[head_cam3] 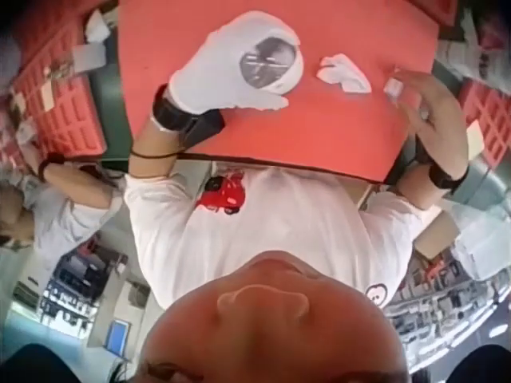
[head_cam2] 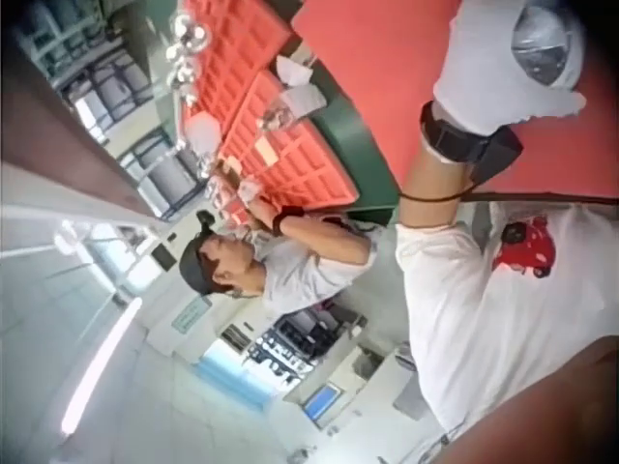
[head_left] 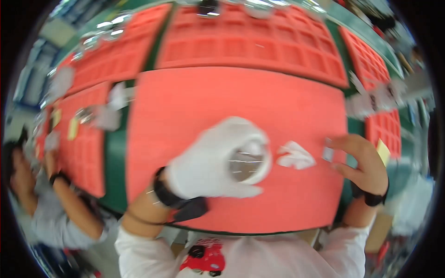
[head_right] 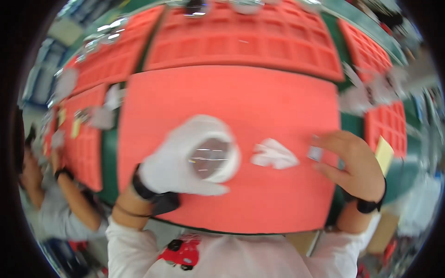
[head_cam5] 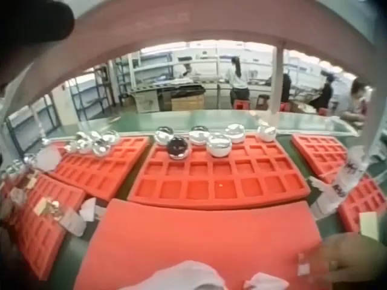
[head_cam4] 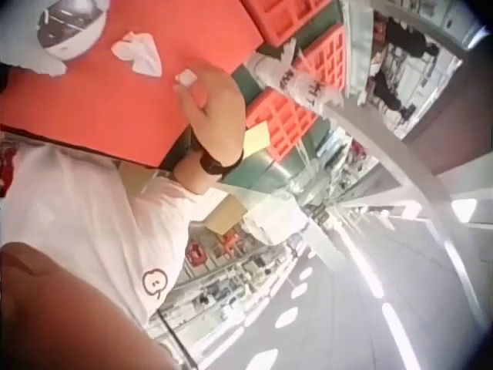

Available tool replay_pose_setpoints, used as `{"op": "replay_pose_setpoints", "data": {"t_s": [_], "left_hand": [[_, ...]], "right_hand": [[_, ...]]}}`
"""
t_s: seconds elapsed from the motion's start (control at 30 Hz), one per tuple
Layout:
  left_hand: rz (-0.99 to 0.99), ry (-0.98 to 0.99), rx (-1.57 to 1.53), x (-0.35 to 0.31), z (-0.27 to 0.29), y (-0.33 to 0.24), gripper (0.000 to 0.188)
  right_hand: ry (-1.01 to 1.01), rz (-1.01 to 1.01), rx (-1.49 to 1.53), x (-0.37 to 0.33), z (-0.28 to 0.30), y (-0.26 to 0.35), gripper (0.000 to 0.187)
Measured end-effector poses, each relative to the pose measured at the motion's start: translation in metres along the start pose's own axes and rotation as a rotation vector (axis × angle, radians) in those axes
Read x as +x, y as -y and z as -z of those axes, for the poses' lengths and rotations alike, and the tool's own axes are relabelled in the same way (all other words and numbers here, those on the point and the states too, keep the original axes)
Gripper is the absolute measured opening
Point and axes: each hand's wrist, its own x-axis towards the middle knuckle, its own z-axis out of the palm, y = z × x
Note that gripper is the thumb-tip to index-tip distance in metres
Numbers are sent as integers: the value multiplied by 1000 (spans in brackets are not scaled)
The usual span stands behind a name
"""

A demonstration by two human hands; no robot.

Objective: The person wipes a glass sphere with a cloth, peels a small sticker from a sheet, and presses it onto the sphere. They then wipe the sphere again and place it into a white foam block.

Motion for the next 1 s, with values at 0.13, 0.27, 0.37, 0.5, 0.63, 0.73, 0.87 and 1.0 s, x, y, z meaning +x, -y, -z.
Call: {"op": "replay_pose_setpoints", "data": {"t_s": [0.13, 0.27, 0.37, 0.5, 0.63, 0.73, 0.87, 1.0], "left_hand": [[135, -53, -50, -3, -8, -20, 68], [154, -92, 43, -10, -2, -21, 69], [147, -162, 143, -4, -2, -16, 71], [368, -192, 215, -8, 1, -31, 71], [404, -196, 206, -3, -4, -32, 66], [423, -130, 119, 3, -12, -35, 62], [365, -41, 25, 11, -8, -28, 61], [311, -59, -1, 30, -10, -29, 63]], "right_hand": [[-258, -139, -153, -41, -7, -13, 37], [-492, -535, 193, -65, -14, -65, 35], [-800, -552, 186, -101, -33, -135, 40], [-762, -900, 46, -132, -40, -174, 71], [-854, -986, -123, -155, -42, -191, 81], [-954, -1204, -315, -173, -44, -204, 78], [-1003, -1309, -16, -201, -40, -237, 73], [-858, -1031, 634, -213, -23, -233, 70]]}}
